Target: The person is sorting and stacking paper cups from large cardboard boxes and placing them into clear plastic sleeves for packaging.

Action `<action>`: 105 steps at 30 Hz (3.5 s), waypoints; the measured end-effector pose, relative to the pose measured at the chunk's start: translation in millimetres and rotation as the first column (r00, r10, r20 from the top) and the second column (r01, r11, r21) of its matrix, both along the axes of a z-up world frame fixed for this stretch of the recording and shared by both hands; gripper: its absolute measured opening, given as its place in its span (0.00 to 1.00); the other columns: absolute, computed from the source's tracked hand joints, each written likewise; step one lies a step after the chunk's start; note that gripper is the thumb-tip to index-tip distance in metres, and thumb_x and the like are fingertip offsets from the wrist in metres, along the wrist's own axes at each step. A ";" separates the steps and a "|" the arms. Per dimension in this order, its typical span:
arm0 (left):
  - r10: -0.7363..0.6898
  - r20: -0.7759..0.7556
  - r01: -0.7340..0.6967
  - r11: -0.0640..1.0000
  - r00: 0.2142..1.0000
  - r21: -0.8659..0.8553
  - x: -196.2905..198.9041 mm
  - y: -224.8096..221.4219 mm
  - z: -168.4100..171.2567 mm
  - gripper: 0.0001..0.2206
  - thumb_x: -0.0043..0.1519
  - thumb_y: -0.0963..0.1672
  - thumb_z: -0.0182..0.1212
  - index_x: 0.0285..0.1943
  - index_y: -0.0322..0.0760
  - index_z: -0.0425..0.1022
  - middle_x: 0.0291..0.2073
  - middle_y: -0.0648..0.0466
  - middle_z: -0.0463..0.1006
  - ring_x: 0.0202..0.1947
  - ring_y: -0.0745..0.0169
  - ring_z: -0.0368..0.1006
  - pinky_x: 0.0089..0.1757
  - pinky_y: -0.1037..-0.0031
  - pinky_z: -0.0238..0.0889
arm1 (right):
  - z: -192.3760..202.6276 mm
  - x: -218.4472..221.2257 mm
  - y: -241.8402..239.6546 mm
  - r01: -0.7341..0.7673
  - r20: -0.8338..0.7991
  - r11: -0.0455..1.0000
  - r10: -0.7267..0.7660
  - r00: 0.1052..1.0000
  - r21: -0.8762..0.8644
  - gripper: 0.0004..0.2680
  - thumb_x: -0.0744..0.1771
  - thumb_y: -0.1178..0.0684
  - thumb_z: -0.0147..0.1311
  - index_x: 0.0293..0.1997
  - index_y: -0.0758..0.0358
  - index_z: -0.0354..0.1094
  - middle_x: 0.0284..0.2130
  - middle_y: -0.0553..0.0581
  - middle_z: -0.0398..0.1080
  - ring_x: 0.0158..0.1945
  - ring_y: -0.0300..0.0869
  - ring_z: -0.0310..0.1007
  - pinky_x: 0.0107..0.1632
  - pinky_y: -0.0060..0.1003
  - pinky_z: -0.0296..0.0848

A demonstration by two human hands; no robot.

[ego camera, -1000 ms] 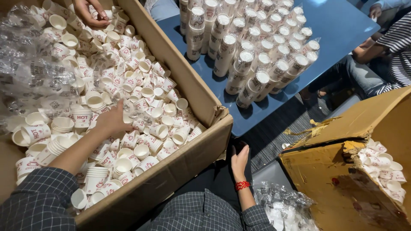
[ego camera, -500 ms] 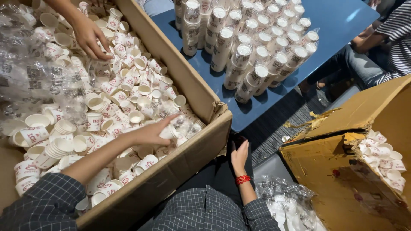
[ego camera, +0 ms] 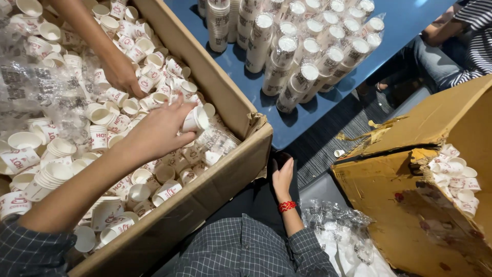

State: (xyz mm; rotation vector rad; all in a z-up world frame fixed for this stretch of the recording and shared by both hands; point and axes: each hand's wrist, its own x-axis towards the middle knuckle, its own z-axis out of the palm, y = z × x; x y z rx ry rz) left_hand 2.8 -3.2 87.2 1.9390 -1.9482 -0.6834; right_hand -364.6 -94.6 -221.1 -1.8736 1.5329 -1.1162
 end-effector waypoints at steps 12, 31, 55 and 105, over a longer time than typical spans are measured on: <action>-0.268 0.500 0.288 0.957 0.823 0.039 24.7 -21.5 -67.7 0.40 0.55 0.62 0.58 0.70 0.37 0.62 0.55 0.35 0.70 0.56 0.35 0.68 0.49 0.48 0.65 | 13.6 7.9 -0.4 0.004 -0.020 0.993 -0.002 1.000 0.116 0.14 0.68 0.53 0.56 0.54 0.71 0.61 0.47 0.69 0.70 0.50 0.60 0.72 0.53 0.49 0.70; -0.242 0.070 0.228 0.959 0.968 0.169 61.3 -110.4 -195.1 0.30 0.51 0.58 0.69 0.58 0.43 0.77 0.49 0.41 0.78 0.56 0.36 0.65 0.55 0.54 0.63 | -13.4 5.5 -14.7 -0.015 -0.031 0.995 0.019 0.999 0.103 0.20 0.66 0.55 0.55 0.65 0.72 0.56 0.56 0.72 0.68 0.59 0.65 0.68 0.60 0.51 0.67; -0.157 -0.917 0.160 0.982 0.366 -0.104 -86.6 -10.8 23.0 0.27 0.67 0.61 0.47 0.52 0.36 0.67 0.46 0.53 0.74 0.51 0.67 0.72 0.54 0.74 0.67 | 217.8 72.6 60.3 0.067 0.351 0.743 0.234 0.907 -0.666 0.14 0.71 0.48 0.48 0.60 0.62 0.54 0.56 0.65 0.63 0.55 0.52 0.73 0.54 0.43 0.80; -0.128 0.283 0.088 0.985 0.951 0.149 -0.9 -83.6 -69.5 0.15 0.68 0.49 0.58 0.51 0.31 0.70 0.44 0.41 0.78 0.44 0.45 0.76 0.43 0.56 0.70 | 173.2 57.4 -19.4 0.049 0.351 0.865 0.151 0.924 -0.499 0.18 0.72 0.46 0.54 0.67 0.62 0.55 0.67 0.61 0.57 0.68 0.48 0.63 0.73 0.42 0.60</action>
